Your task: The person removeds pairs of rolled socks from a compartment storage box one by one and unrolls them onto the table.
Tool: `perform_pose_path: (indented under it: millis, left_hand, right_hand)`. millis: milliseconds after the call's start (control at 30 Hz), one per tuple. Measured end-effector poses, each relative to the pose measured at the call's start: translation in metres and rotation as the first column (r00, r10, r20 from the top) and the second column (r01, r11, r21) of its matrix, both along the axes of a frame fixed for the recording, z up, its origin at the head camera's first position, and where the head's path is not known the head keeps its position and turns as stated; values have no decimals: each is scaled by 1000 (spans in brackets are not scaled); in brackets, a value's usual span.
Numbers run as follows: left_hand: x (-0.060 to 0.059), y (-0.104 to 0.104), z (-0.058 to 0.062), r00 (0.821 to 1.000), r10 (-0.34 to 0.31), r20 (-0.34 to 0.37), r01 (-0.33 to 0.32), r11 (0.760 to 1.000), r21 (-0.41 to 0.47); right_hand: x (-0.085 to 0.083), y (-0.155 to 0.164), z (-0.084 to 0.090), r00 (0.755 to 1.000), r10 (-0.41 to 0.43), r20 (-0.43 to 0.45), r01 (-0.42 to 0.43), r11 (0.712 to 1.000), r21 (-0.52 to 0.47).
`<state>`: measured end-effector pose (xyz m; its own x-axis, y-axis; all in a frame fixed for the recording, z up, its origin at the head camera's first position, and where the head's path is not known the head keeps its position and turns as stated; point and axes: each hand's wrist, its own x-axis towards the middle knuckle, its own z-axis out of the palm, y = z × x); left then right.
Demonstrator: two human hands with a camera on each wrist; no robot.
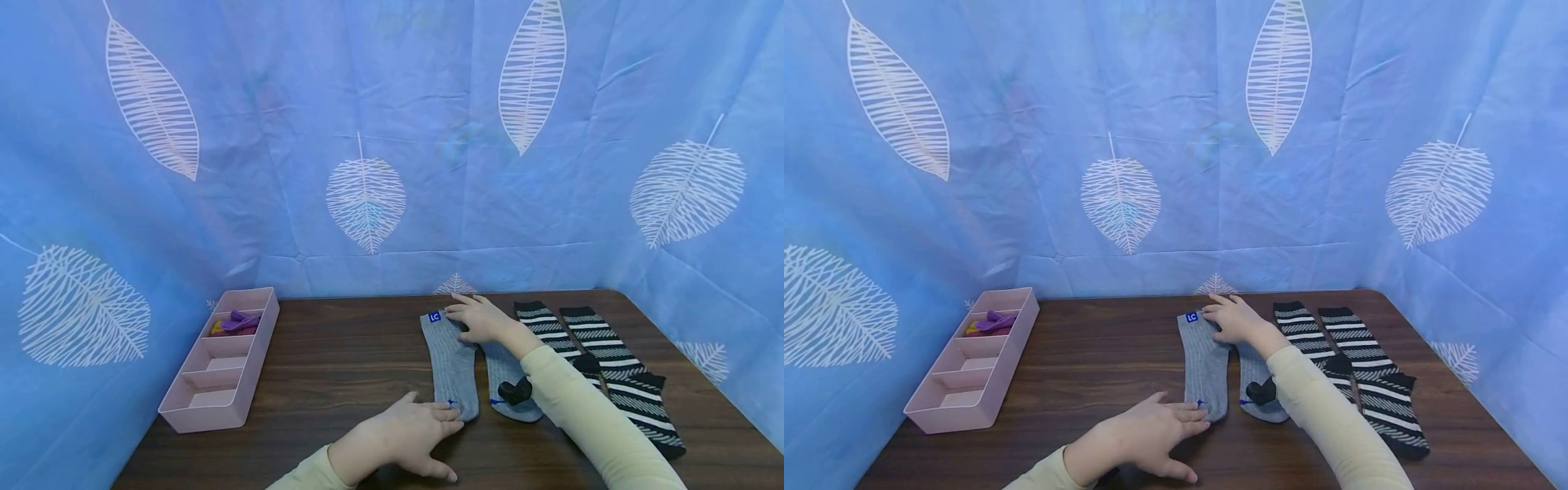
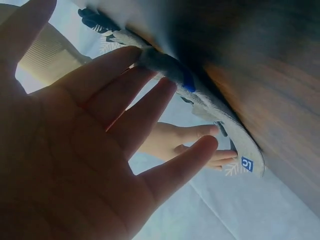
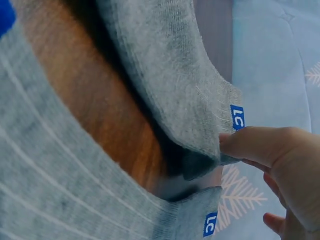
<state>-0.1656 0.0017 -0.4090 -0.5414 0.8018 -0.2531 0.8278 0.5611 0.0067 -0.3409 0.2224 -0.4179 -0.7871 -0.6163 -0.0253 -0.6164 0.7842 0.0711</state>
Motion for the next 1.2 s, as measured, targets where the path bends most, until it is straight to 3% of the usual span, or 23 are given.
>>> perform_pose_path:
  millis: [200, 333, 533, 733, 1033, 1200]
  left_hand:
    - [-3, -2, -1, 995, 15, 101, -14, 1000, -7]
    - [-4, -5, -1, 995, 3, 99, -6, 1000, 30]
    - [1, -16, 0, 1000, -28, -2, 28, 993, 114]
    - [6, -35, 5, 991, -36, -133, 56, 987, 152]
    - [19, -82, 18, 977, 71, -202, -26, 975, 219]
    - [25, -111, 22, 954, 156, -254, -81, 955, 284]
  right_hand:
    - [3, 1, 0, 997, -29, 68, 30, 1000, -7]
    - [6, 4, 1, 996, -41, 80, 42, 999, -19]
    - [13, 11, 5, 1000, -14, 23, 15, 999, -42]
    - [19, 20, 7, 999, -18, -41, 15, 996, -89]
    - [28, 22, 16, 994, 5, -108, -18, 993, -119]
    - [34, 15, 21, 988, 50, -144, -70, 987, -142]
